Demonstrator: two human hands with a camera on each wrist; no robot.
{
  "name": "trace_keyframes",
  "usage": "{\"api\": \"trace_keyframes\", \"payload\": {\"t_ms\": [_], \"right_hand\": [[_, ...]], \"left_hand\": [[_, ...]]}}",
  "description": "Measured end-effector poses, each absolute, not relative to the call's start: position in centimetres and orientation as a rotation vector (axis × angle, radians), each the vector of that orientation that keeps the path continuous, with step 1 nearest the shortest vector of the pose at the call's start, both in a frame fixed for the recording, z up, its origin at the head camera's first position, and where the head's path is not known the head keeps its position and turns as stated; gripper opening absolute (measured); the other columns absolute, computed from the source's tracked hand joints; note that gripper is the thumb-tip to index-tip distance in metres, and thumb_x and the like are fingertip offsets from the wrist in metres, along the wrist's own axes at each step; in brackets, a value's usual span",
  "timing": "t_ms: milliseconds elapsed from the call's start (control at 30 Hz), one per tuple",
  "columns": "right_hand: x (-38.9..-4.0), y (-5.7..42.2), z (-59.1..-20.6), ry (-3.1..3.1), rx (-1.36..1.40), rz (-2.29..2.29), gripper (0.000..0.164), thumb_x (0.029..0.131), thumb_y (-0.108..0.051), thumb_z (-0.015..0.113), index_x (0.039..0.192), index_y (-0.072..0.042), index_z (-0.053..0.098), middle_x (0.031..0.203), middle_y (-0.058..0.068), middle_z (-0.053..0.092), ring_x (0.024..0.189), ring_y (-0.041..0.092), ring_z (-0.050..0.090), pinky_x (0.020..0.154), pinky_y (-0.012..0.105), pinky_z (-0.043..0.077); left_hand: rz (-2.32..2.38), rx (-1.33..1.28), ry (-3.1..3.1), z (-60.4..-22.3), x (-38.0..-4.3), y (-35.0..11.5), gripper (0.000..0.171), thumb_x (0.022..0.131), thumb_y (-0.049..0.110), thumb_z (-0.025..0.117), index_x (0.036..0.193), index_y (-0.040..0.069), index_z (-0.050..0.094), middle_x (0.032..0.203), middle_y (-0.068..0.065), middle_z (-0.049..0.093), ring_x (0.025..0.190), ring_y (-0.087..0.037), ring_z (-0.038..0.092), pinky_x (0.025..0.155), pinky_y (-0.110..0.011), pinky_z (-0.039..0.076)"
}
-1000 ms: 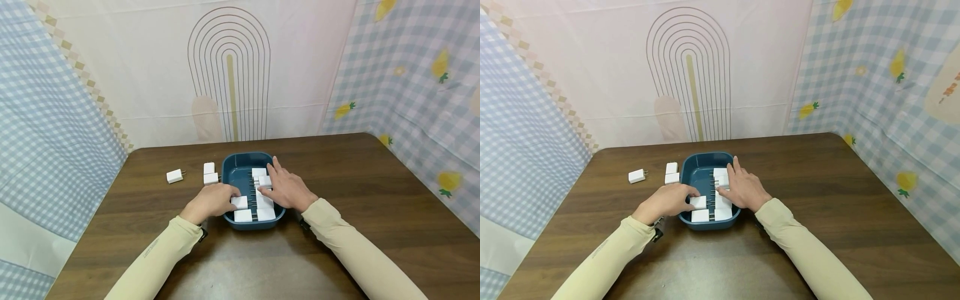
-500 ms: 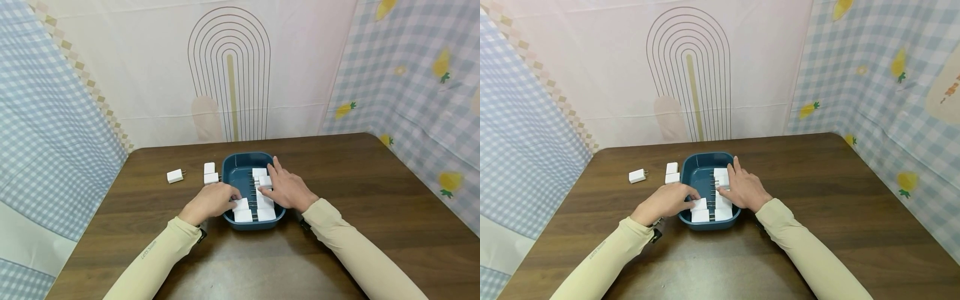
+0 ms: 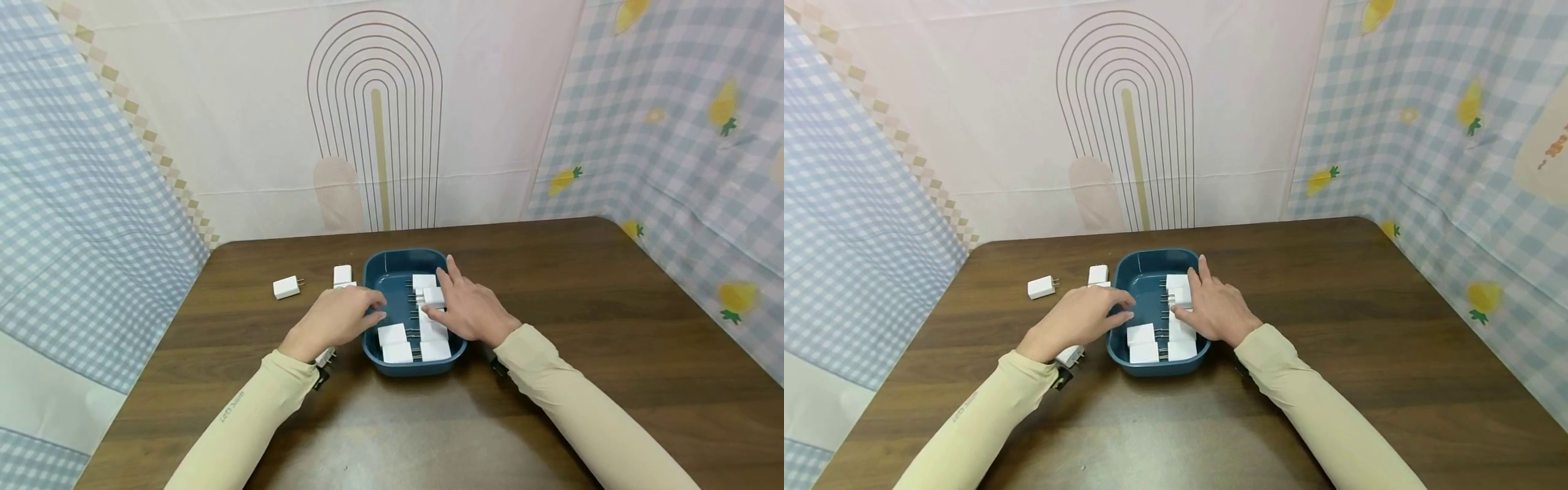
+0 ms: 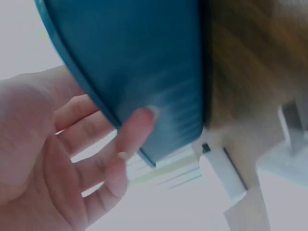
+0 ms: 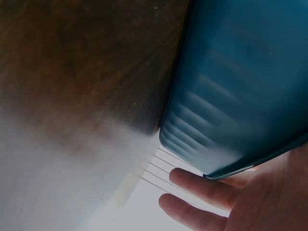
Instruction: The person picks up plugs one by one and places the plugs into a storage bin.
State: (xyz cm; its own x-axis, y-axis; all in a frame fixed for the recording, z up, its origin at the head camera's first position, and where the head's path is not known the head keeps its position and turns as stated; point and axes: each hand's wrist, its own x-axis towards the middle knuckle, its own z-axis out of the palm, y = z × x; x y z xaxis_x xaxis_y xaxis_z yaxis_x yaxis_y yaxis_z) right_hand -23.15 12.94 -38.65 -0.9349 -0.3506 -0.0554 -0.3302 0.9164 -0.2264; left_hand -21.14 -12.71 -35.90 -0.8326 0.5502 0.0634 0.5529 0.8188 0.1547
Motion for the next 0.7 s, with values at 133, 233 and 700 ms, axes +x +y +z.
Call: {"api": "trace_keyframes", "payload": {"t_ms": [133,233,700], "right_hand": [[-23.1,12.9,-38.5,2.975,-0.524,-0.326,0.091,0.099,-0.061,0.048,0.160,0.000,0.021,0.170,0.022,0.002,0.144,0.042,0.044,0.109,0.054,0.047],[-23.1,12.9,-38.6,2.970,-0.525,-0.320,0.091,0.099,-0.061,0.047,0.160,0.000,0.021,0.170,0.022,0.001,0.144,0.042,0.044,0.109,0.054,0.047],[-23.1,13.0,-38.6,2.980,-0.546,-0.331,0.089,0.099,-0.060,0.047,0.159,0.001,0.023,0.170,0.023,0.001,0.141,0.040,0.048,0.106,0.053,0.050]], "left_hand": [[-0.258,-0.862,-2.877,-35.6,-21.6,-13.3,0.024,0.097,0.030,0.068,0.117,0.018,0.074,0.108,0.004,0.076,0.091,-0.013,0.071,0.077,-0.037,0.059],[-0.259,-0.818,-2.821,-35.6,-21.8,-13.7,0.026,0.097,0.034,0.067,0.116,0.018,0.073,0.105,0.003,0.075,0.083,-0.011,0.069,0.069,-0.034,0.057],[-0.269,-0.594,-2.659,-36.0,-23.1,-15.1,0.016,0.100,0.028,0.060,0.103,0.017,0.072,0.094,-0.001,0.074,0.068,-0.016,0.066,0.058,-0.035,0.053]]}}
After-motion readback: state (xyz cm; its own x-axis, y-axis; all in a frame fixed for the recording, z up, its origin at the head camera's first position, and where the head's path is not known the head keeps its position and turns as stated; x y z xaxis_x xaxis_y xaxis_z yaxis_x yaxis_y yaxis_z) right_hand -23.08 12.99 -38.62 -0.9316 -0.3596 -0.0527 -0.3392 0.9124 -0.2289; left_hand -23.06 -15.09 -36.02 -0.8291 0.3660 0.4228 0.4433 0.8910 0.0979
